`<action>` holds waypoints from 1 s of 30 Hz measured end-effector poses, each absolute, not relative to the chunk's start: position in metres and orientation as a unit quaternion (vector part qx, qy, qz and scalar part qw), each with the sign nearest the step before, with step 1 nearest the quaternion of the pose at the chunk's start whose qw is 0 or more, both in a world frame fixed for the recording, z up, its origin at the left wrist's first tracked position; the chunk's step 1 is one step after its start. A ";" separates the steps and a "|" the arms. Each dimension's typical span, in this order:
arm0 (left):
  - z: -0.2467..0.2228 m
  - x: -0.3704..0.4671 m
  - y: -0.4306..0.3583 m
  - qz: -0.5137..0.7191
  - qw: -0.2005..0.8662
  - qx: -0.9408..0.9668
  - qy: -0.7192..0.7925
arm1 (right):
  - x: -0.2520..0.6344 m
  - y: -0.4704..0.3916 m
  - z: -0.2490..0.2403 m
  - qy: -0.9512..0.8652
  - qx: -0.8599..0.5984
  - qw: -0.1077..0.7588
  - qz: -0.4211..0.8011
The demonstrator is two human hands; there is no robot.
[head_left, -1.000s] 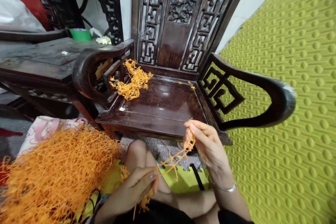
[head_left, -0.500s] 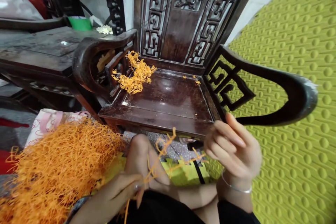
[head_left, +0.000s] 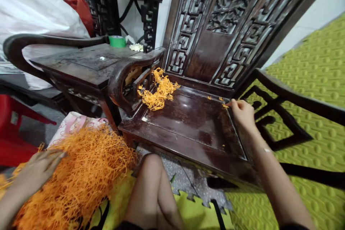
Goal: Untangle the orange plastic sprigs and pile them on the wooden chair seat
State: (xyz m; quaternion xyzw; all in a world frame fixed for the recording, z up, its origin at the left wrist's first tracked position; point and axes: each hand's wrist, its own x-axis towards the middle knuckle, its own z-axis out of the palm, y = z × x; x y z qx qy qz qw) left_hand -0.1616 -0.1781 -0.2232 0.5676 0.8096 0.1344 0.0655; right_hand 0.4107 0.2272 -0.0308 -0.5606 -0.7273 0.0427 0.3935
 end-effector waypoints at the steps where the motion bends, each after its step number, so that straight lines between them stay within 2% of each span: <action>1: -0.223 -0.161 -0.161 0.107 0.026 0.553 0.826 | 0.406 0.250 -0.041 -0.731 -0.562 0.383 0.046; 5: -0.237 -0.145 -0.098 0.082 -0.056 0.492 0.865 | 0.378 0.291 -0.083 -0.768 -0.512 0.382 0.044; 8: -0.255 -0.140 -0.076 0.086 -0.030 0.526 0.846 | 0.333 0.283 -0.100 -0.822 -0.420 0.379 0.064; 11: -0.253 -0.132 -0.071 0.079 -0.006 0.553 0.829 | 0.271 0.268 -0.098 -0.906 -0.258 0.330 0.069; 14: -0.212 -0.110 -0.074 0.072 -0.068 0.528 0.843 | 0.216 0.263 -0.090 -0.965 -0.146 0.215 -0.032; 17: -0.140 -0.068 -0.069 0.140 -0.135 0.546 0.815 | 0.185 0.268 -0.085 -0.966 -0.183 0.126 -0.135; 19: -0.091 -0.032 -0.049 0.227 -0.175 0.627 0.724 | 0.178 0.269 -0.085 -0.961 -0.204 0.119 -0.146; 22: -0.046 0.015 0.012 0.198 -0.209 0.735 0.614 | 0.178 0.260 -0.081 -0.961 -0.201 0.123 -0.143; 24: -0.041 0.033 0.063 0.132 -0.167 0.782 0.586 | 0.185 0.251 -0.075 -0.962 -0.197 0.123 -0.145; 26: -0.051 0.039 0.104 0.111 -0.079 0.779 0.612 | 0.195 0.246 -0.069 -0.958 -0.202 0.135 -0.151; 30: -0.077 0.029 0.122 0.114 0.041 0.733 0.670 | 0.223 0.256 -0.063 -0.917 -0.277 0.252 -0.140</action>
